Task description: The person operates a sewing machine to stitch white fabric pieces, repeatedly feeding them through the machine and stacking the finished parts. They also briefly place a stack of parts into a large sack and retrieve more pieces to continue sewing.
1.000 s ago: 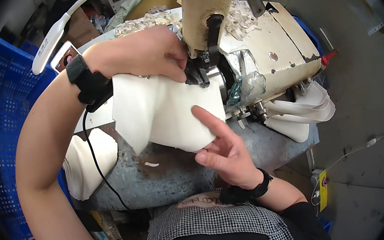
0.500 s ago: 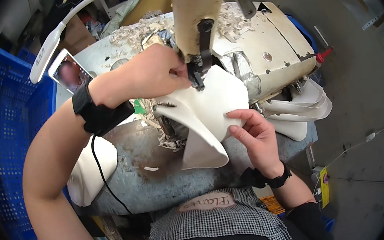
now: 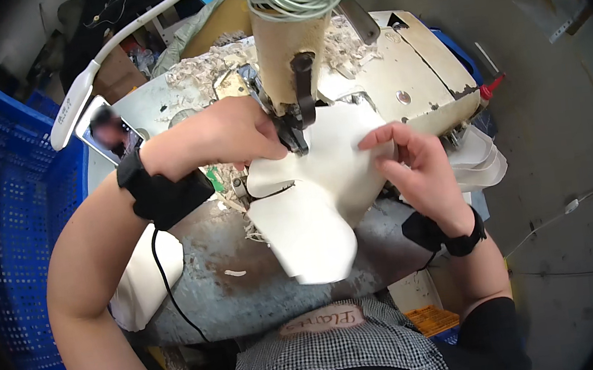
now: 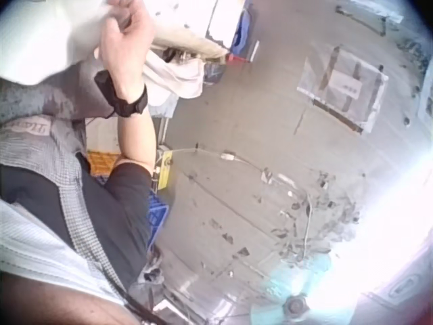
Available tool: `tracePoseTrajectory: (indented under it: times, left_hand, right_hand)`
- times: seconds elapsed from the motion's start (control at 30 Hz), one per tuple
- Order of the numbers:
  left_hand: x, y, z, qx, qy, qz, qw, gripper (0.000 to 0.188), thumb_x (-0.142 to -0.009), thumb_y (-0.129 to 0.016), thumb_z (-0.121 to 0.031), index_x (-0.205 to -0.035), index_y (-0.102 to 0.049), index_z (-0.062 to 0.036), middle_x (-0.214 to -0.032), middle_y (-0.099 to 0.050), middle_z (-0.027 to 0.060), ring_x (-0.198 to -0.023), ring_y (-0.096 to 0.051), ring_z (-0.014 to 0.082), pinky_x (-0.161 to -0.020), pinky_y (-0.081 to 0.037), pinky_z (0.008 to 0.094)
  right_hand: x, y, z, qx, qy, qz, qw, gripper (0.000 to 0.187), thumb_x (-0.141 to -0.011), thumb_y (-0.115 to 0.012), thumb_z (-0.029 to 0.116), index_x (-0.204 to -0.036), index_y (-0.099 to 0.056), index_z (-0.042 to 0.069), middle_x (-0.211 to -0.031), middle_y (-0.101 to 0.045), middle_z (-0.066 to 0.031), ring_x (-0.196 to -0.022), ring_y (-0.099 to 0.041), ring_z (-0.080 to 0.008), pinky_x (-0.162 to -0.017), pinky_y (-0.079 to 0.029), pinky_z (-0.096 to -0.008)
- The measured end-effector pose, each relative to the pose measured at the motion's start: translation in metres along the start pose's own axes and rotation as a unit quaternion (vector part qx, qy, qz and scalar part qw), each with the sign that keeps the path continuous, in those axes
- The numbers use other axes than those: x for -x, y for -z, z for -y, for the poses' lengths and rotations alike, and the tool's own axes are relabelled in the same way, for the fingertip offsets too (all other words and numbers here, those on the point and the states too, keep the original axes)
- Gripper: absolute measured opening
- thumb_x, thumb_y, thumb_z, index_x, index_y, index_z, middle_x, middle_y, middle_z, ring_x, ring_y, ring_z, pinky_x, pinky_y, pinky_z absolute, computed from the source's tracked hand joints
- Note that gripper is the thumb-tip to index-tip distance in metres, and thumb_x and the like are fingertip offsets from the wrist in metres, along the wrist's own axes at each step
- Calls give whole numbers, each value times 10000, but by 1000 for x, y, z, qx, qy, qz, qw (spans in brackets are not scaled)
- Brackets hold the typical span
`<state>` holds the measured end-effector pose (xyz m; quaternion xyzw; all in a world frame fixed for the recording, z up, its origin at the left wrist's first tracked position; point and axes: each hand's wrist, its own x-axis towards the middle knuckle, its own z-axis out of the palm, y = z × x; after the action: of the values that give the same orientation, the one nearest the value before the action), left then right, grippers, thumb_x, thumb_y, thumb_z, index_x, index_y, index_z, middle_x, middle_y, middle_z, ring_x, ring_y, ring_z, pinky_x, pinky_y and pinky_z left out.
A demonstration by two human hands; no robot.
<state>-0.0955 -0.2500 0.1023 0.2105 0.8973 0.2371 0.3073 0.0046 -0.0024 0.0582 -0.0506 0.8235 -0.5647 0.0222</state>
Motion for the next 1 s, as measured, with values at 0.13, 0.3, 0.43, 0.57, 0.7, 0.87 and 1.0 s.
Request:
tracePoseTrajectory:
  times: [0.13, 0.3, 0.43, 0.57, 0.7, 0.87, 1.0]
  left_hand:
    - [2, -1, -3, 72, 38, 24, 996, 273, -775, -683, -226, -738, -671, 45, -625, -630, 53, -527, -592, 106, -524, -491, 235]
    - [-2, -11, -6, 109, 43, 2, 993, 246, -762, -687, -194, -741, -670, 50, -627, -634, 55, -509, -586, 103, -502, -489, 234]
    - [0, -15, -10, 128, 52, -13, 990, 226, -762, -678, -175, -737, -671, 50, -616, -631, 55, -492, -582, 107, -482, -486, 241]
    - [6, -17, -10, 74, 38, -30, 996, 257, -799, -676, -202, -744, -679, 49, -599, -631, 57, -483, -580, 103, -474, -489, 239]
    - [27, -30, -9, 177, 34, 33, 983, 470, -877, -652, -426, -786, -701, 33, -611, -646, 55, -495, -584, 85, -481, -493, 219]
    - [33, -78, -13, 391, -64, 158, 904, 603, -945, -477, -534, -1126, -605, 26, -1042, -643, 89, -906, -614, 123, -786, -511, 272]
    - [44, -92, -11, 610, -86, 135, 776, 454, -951, -572, -333, -1237, -537, 18, -1079, -633, 55, -905, -625, 96, -786, -516, 241]
  right_hand:
    - [-14, 7, 10, 72, 106, -40, 991, 257, -718, -493, -78, -901, -645, 17, -802, -575, -28, -575, -440, -64, -534, -372, -215]
    - [-29, 9, 25, 147, 195, -65, 968, 228, -710, -499, -92, -858, -638, 11, -779, -569, -78, -584, -490, -131, -557, -410, -261]
    - [-35, 2, 31, 160, 218, -92, 958, 212, -696, -505, -83, -828, -639, 12, -765, -568, -94, -599, -522, -171, -564, -429, -284]
    - [-36, 8, 33, 174, 238, -117, 948, 204, -680, -507, -76, -807, -642, 9, -755, -560, -87, -609, -534, -174, -561, -431, -275]
    - [-18, 23, 49, 174, 242, -114, 948, 270, -653, -470, -106, -827, -647, 1, -747, -538, -46, -648, -535, -100, -581, -409, -226]
    - [34, 16, 68, 87, 225, -152, 958, 264, -646, -452, -108, -830, -629, -38, -794, -536, -56, -710, -460, -117, -636, -337, -209]
    - [74, 8, 52, 40, 210, -177, 961, 151, -767, -519, -84, -876, -603, -22, -958, -561, -105, -881, -530, -153, -814, -380, -234]
